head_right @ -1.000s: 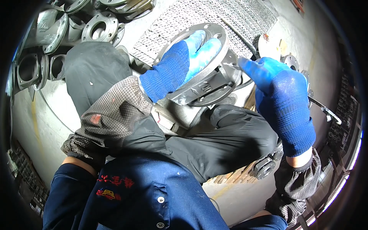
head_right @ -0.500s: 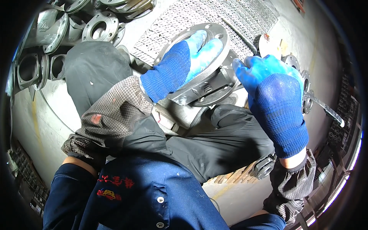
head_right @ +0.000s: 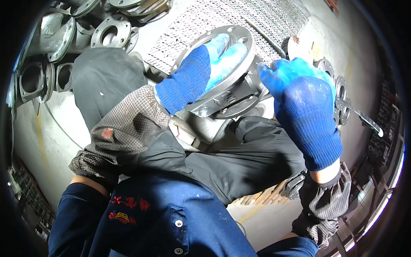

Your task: The person uses a pneumatic grinder to smooth the edges and inner surfaces of a metal flange, turning it over to work on both sides and different segments of the component.

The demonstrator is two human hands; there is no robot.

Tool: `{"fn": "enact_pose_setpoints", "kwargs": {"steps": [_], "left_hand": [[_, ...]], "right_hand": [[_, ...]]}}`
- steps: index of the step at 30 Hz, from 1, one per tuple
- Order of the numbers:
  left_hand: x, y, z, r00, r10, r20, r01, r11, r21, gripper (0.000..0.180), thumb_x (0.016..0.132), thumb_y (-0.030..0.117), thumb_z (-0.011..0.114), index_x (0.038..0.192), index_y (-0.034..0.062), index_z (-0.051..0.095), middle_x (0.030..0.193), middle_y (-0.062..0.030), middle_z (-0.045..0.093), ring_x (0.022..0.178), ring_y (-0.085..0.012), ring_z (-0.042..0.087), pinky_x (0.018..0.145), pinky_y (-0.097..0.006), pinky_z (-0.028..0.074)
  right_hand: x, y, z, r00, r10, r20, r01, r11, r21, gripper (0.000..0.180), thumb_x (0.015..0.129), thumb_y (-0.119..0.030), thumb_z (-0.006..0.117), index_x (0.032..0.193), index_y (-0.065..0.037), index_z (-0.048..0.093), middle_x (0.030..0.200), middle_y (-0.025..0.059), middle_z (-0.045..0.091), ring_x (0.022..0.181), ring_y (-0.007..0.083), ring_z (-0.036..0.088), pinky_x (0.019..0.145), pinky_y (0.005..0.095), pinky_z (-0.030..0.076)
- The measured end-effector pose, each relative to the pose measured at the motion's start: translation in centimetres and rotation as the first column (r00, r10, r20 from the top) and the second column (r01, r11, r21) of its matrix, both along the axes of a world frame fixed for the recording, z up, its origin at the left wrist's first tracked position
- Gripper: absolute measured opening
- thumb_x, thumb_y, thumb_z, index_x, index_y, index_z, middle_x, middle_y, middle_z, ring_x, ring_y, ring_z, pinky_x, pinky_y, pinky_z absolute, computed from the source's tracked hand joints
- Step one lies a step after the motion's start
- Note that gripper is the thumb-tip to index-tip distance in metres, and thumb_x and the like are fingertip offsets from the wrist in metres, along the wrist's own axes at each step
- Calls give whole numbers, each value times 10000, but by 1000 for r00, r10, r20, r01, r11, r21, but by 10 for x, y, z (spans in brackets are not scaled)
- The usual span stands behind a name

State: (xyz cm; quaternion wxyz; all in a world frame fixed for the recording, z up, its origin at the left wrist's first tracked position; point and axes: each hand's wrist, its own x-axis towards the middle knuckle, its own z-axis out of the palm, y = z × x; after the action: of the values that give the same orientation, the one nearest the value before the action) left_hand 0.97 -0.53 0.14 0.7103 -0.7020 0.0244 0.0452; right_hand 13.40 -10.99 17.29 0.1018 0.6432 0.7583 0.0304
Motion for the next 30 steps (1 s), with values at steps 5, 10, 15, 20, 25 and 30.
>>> {"fn": "enact_pose_setpoints", "kwargs": {"steps": [5, 10, 15, 20, 25, 30], "left_hand": [[-6, 3, 30, 810, 407, -422, 572, -710, 411, 464, 968, 303, 466, 1277, -43, 474, 1180, -167, 587, 1103, -207, 568, 915, -273, 459], [-5, 5, 43, 684, 610, -400, 586, -786, -196, 566, 935, 398, 512, 1272, -55, 481, 1188, -200, 580, 1112, -267, 566, 945, -307, 442], [-5, 7, 33, 743, 580, -335, 481, -810, -335, 538, 939, 377, 520, 1260, -54, 491, 1148, -194, 596, 1063, -267, 582, 929, -311, 445], [-17, 11, 39, 729, 679, -90, 660, -731, -174, 517, 936, 381, 516, 1212, -55, 526, 1093, -204, 612, 1032, -285, 592, 904, -321, 456], [-6, 4, 46, 686, 635, -355, 601, -769, -216, 612, 918, 443, 514, 1232, -82, 509, 1166, -230, 590, 1096, -318, 570, 932, -345, 447], [-9, 7, 42, 688, 638, -347, 617, -765, -185, 635, 916, 450, 518, 1250, -90, 490, 1208, -233, 564, 1152, -306, 534, 981, -344, 408]], "right_hand": [[8, -9, 10, 949, -94, -300, 92, 996, -22, 367, 713, 54, 580, 1028, -117, 660, 894, 95, 669, 745, 269, 637, 663, 343, 507], [10, -15, -8, 742, -263, -617, 259, 961, -98, 377, 771, -25, 655, 1138, -109, 633, 881, 111, 675, 683, 263, 646, 628, 308, 515], [9, -6, -21, 844, -214, -493, 136, 973, -189, 465, 764, 14, 586, 1213, -105, 594, 713, 150, 560, 601, 280, 558, 587, 344, 470], [-10, -2, -2, 769, 10, -640, -118, 985, -126, 535, 638, 110, 537, 1101, -130, 658, 654, 95, 584, 534, 272, 553, 514, 340, 469], [-6, -2, -15, 954, -134, -267, 110, 989, -102, 453, 702, -3, 591, 1145, -95, 625, 692, 102, 577, 605, 269, 575, 552, 365, 466], [-18, -11, 1, 876, -53, -479, -82, 963, -256, 246, 734, -58, 565, 941, -102, 689, 697, 80, 613, 592, 207, 604, 525, 349, 483]]}}
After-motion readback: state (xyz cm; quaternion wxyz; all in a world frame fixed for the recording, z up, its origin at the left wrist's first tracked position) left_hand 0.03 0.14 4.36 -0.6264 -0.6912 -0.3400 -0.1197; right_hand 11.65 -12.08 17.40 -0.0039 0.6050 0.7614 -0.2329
